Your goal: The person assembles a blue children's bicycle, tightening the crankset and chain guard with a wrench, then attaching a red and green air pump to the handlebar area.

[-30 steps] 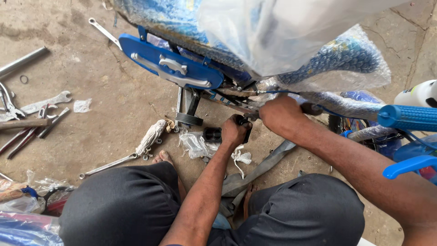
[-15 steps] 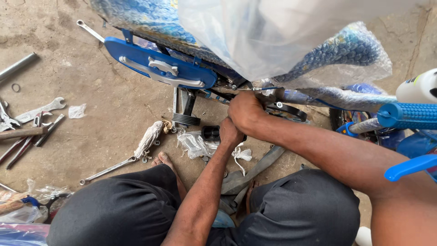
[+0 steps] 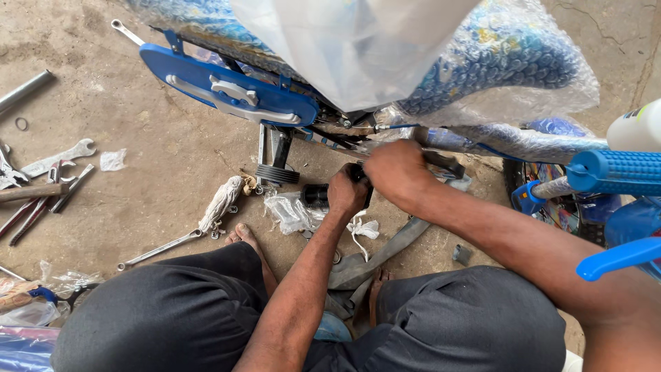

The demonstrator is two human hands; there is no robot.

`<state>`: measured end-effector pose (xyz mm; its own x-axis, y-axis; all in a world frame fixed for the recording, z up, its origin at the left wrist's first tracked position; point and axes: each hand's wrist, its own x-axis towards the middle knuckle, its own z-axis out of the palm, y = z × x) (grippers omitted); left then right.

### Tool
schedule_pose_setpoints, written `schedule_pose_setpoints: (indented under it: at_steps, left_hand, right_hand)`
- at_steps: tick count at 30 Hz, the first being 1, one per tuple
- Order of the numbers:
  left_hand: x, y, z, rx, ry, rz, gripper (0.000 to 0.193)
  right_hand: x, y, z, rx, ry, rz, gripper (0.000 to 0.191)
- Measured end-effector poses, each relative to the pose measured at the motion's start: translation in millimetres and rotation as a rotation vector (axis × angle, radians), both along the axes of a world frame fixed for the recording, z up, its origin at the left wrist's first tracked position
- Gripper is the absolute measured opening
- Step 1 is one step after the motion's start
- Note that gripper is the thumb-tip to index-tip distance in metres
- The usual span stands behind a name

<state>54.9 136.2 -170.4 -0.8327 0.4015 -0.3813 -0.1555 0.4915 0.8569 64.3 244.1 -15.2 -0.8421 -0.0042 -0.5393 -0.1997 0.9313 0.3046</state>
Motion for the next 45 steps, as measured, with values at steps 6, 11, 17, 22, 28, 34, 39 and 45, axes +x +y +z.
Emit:
schedule_pose_setpoints:
  at_steps: [6, 11, 17, 22, 28, 34, 39, 45]
  left_hand:
    - [0, 0, -21, -0.034, 0.125, -0.087, 0.037]
    - [2, -1, -31, 0.031, 0.210, -0.118, 0.040]
    - [3, 0, -34, 0.037, 0.196, -0.120, 0.045]
    - [4, -3, -38, 0.080, 0.242, -0.123, 0.050]
    - [3, -7, -21, 0.202, 0.073, 0.028, 0.055]
    - [4, -12, -4, 0.123, 0.067, 0.057, 0.053]
    - [1, -11, -6, 0.052, 0.056, 0.023, 0.044]
    - [-15, -12, -6, 0.049, 0.073, 0.020, 0.047]
  right_hand:
    - [-37, -35, -13, 0.136, -0.075, 0.162, 0.010]
    - [-37, -59, -19, 0.222, -0.103, 0.310, 0.010]
    - [-34, -46, -21, 0.173, -0.100, 0.263, 0.012]
    - [-49, -64, -30, 0.217, -0.101, 0.289, 0.013]
    - [4, -16, -35, 0.090, -0.089, 0.201, 0.016]
    - [104, 37, -49, -0.268, 0.554, -0.115, 0.041]
    - [104, -21, -125, -0.750, 0.917, -0.658, 0.027]
    - [100, -1, -123, -0.926, 0.811, -0.708, 0.015]
